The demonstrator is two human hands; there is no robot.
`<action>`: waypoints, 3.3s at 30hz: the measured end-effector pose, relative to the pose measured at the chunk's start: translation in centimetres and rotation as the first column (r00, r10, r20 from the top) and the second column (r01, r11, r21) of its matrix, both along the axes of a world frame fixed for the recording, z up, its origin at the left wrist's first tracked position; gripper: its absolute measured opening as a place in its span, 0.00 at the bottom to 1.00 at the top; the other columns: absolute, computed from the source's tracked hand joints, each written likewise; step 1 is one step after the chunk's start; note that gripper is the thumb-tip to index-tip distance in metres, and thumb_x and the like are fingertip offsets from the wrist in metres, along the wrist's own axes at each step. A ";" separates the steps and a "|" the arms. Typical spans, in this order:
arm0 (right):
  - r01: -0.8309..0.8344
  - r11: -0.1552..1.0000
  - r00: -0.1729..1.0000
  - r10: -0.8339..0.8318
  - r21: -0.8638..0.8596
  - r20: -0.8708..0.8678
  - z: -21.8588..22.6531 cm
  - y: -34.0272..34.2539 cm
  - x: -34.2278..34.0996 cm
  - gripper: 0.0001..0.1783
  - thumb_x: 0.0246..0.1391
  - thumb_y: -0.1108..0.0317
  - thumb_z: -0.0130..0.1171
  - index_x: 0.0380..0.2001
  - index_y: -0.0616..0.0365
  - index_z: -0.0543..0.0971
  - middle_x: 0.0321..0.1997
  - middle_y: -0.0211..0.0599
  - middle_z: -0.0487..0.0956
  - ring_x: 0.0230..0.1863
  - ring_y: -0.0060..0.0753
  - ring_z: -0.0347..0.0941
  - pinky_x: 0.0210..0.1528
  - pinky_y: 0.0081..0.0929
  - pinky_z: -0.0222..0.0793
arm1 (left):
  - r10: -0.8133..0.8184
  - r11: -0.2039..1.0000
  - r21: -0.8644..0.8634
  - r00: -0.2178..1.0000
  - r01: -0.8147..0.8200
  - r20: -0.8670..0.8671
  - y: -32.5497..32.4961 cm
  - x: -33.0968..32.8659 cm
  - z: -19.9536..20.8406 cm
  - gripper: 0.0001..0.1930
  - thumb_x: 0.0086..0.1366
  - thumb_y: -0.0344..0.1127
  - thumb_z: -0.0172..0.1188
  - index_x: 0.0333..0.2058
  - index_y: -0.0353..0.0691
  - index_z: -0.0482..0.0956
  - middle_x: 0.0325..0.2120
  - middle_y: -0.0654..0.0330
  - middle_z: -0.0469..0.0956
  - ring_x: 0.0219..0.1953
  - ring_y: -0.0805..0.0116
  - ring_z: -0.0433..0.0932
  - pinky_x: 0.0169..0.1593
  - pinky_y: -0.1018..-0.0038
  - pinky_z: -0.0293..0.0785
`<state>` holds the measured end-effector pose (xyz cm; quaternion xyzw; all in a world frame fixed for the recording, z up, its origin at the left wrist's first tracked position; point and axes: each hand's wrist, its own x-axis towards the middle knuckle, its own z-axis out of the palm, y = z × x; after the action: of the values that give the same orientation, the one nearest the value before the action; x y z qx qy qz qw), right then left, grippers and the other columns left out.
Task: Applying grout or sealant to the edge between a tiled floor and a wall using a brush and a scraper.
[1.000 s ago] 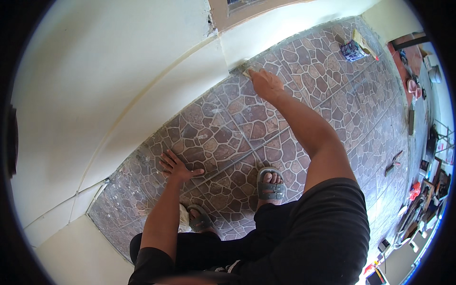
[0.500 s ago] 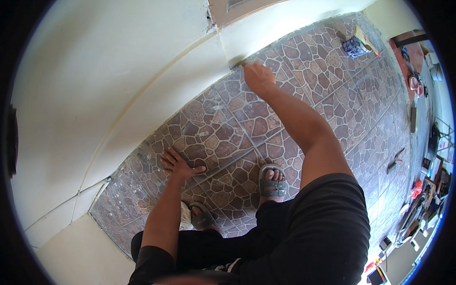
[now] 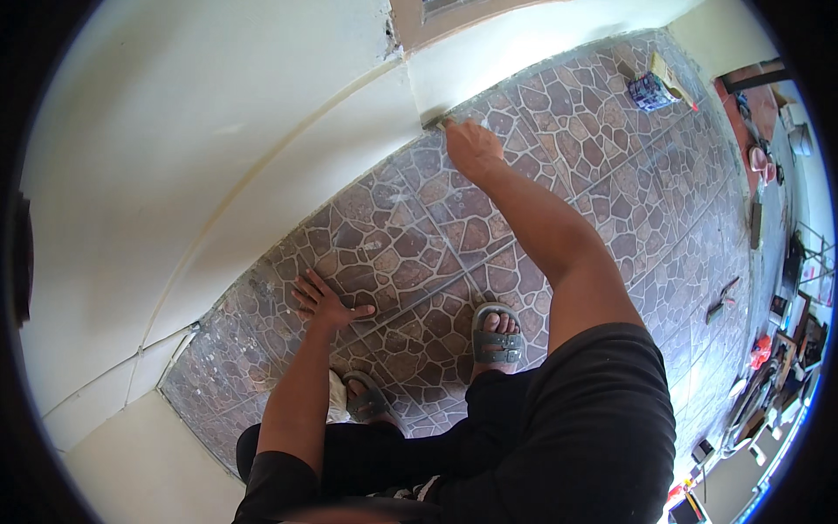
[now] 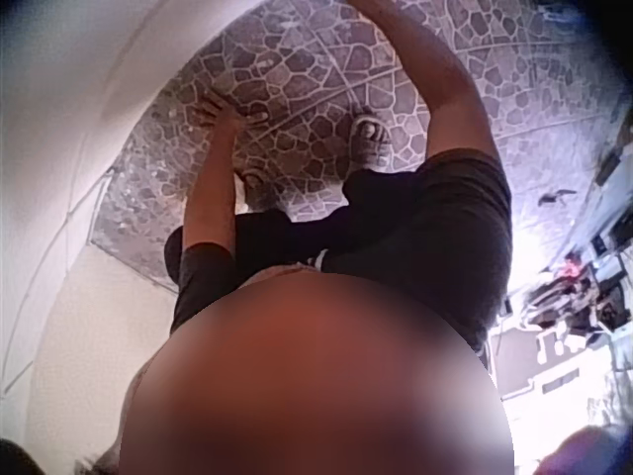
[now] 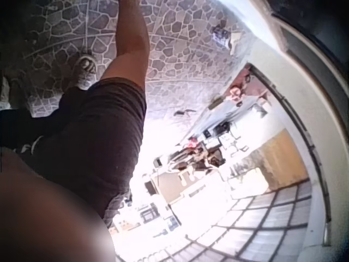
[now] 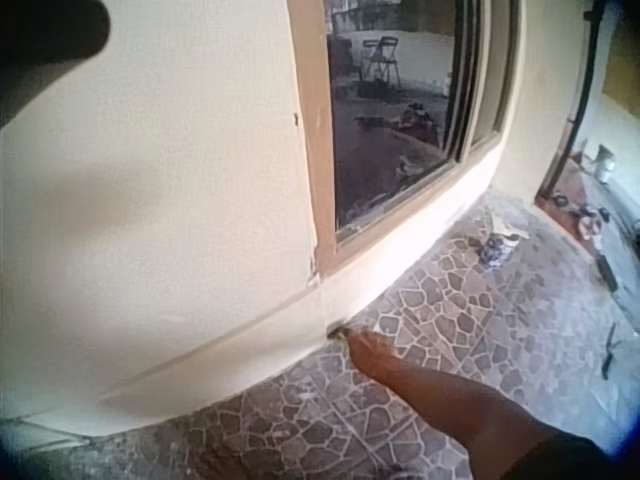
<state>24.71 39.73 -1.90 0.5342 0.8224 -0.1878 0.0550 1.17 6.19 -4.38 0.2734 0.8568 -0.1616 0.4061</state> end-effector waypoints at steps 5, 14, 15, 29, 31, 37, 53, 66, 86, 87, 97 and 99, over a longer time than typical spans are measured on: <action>-0.066 0.996 0.996 0.068 -0.053 0.051 -0.6 -1.2 0.3 0.22 0.70 0.69 0.40 0.63 0.49 0.73 0.52 0.61 0.78 0.51 0.62 0.80 0.52 0.54 0.77 | -0.017 0.999 -0.042 1.000 0.016 -0.014 -0.1 -0.1 0.0 0.92 0.30 0.74 0.80 0.71 0.40 0.12 0.73 0.39 0.10 0.74 0.32 0.11 0.70 0.28 0.22; -0.089 0.995 0.995 0.090 -0.035 0.029 -0.5 -1.6 0.3 0.20 0.69 0.70 0.42 0.61 0.49 0.73 0.50 0.59 0.79 0.49 0.63 0.81 0.50 0.54 0.77 | -0.005 1.000 -0.020 1.000 0.005 -0.010 -0.6 -0.3 -0.5 0.93 0.30 0.74 0.80 0.71 0.39 0.11 0.73 0.38 0.10 0.73 0.31 0.10 0.70 0.28 0.22; -0.100 0.994 0.994 0.102 -0.044 0.039 -0.4 -1.3 0.1 0.20 0.69 0.69 0.42 0.60 0.51 0.73 0.50 0.58 0.79 0.50 0.61 0.81 0.51 0.53 0.78 | -0.012 1.000 -0.029 1.000 0.011 -0.018 -0.8 -0.4 -0.7 0.92 0.30 0.74 0.80 0.71 0.40 0.11 0.73 0.38 0.10 0.73 0.31 0.10 0.70 0.28 0.22; -0.160 0.986 0.987 0.161 -0.052 0.017 0.7 -0.5 0.1 0.20 0.68 0.70 0.45 0.62 0.51 0.72 0.51 0.58 0.79 0.50 0.61 0.81 0.50 0.52 0.79 | 0.000 1.000 -0.019 1.000 0.000 0.005 0.5 0.1 0.4 0.92 0.31 0.73 0.81 0.71 0.40 0.12 0.73 0.38 0.11 0.74 0.32 0.12 0.71 0.29 0.23; -0.171 0.983 0.985 0.173 -0.061 0.020 0.7 -1.2 -0.1 0.21 0.70 0.68 0.44 0.63 0.49 0.71 0.49 0.57 0.79 0.49 0.61 0.81 0.49 0.53 0.78 | 0.009 1.000 -0.008 1.000 -0.009 0.000 0.1 -0.1 0.1 0.92 0.30 0.73 0.81 0.71 0.40 0.12 0.73 0.38 0.11 0.74 0.32 0.12 0.71 0.29 0.23; -0.210 0.977 0.978 0.210 -0.023 0.003 -0.5 -1.8 1.4 0.19 0.68 0.69 0.47 0.60 0.49 0.74 0.44 0.56 0.80 0.48 0.59 0.82 0.48 0.52 0.78 | 0.000 0.999 -0.036 1.000 0.000 -0.004 0.2 0.1 0.2 0.92 0.30 0.73 0.81 0.71 0.39 0.12 0.73 0.38 0.11 0.74 0.33 0.11 0.71 0.29 0.23; -0.041 0.991 0.996 0.030 -0.127 -0.083 -0.1 -2.2 -0.6 0.15 0.65 0.67 0.49 0.50 0.50 0.81 0.45 0.55 0.84 0.49 0.60 0.82 0.50 0.53 0.76 | 0.003 1.000 -0.027 1.000 -0.003 -0.005 -0.5 -0.3 -0.6 0.93 0.30 0.74 0.80 0.71 0.40 0.11 0.73 0.38 0.10 0.74 0.32 0.11 0.70 0.28 0.22; 0.036 0.995 0.990 -0.047 -0.090 -0.129 -2.0 -1.6 -0.6 0.19 0.69 0.60 0.49 0.59 0.42 0.79 0.45 0.55 0.83 0.48 0.62 0.80 0.51 0.54 0.75 | -0.005 1.000 -0.017 1.000 0.005 0.010 0.2 0.0 0.0 0.93 0.29 0.73 0.81 0.71 0.40 0.12 0.73 0.38 0.10 0.74 0.32 0.11 0.70 0.27 0.23; -0.035 0.998 0.993 0.028 -0.057 -0.115 -0.9 -0.8 -2.0 0.14 0.63 0.70 0.49 0.44 0.58 0.83 0.43 0.55 0.84 0.49 0.60 0.82 0.51 0.52 0.77 | 0.009 1.000 -0.001 1.000 -0.009 0.002 -0.3 -0.2 -0.2 0.93 0.28 0.73 0.81 0.71 0.41 0.12 0.73 0.38 0.10 0.74 0.33 0.11 0.70 0.28 0.23; -0.040 0.997 0.994 0.033 -0.064 -0.105 -1.1 -1.2 -1.8 0.14 0.63 0.71 0.49 0.42 0.59 0.83 0.43 0.56 0.84 0.49 0.60 0.82 0.51 0.52 0.77 | 0.005 1.000 -0.022 1.000 -0.005 0.006 -0.3 -0.3 -0.3 0.93 0.28 0.73 0.81 0.71 0.41 0.12 0.73 0.38 0.10 0.74 0.33 0.11 0.70 0.28 0.23; -0.033 0.993 0.995 0.022 -0.115 -0.098 -0.6 -3.3 -1.0 0.15 0.65 0.66 0.49 0.47 0.53 0.83 0.43 0.55 0.84 0.47 0.59 0.82 0.50 0.51 0.77 | 0.002 0.999 -0.034 1.000 -0.002 -0.004 -0.2 -0.1 -0.4 0.93 0.28 0.73 0.81 0.71 0.41 0.12 0.73 0.38 0.11 0.74 0.33 0.12 0.70 0.28 0.24; 0.010 0.993 0.993 -0.023 -0.115 -0.118 -0.8 -2.2 -1.0 0.16 0.65 0.64 0.50 0.51 0.50 0.82 0.44 0.53 0.85 0.47 0.59 0.82 0.51 0.51 0.77 | 0.002 1.000 -0.027 1.000 -0.002 0.001 0.1 -0.1 -0.1 0.93 0.28 0.73 0.81 0.72 0.41 0.12 0.73 0.38 0.10 0.74 0.33 0.11 0.70 0.28 0.23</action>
<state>23.66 37.56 -2.73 0.5247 0.8077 -0.2667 0.0347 1.11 6.27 -4.51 0.2670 0.8547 -0.1728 0.4103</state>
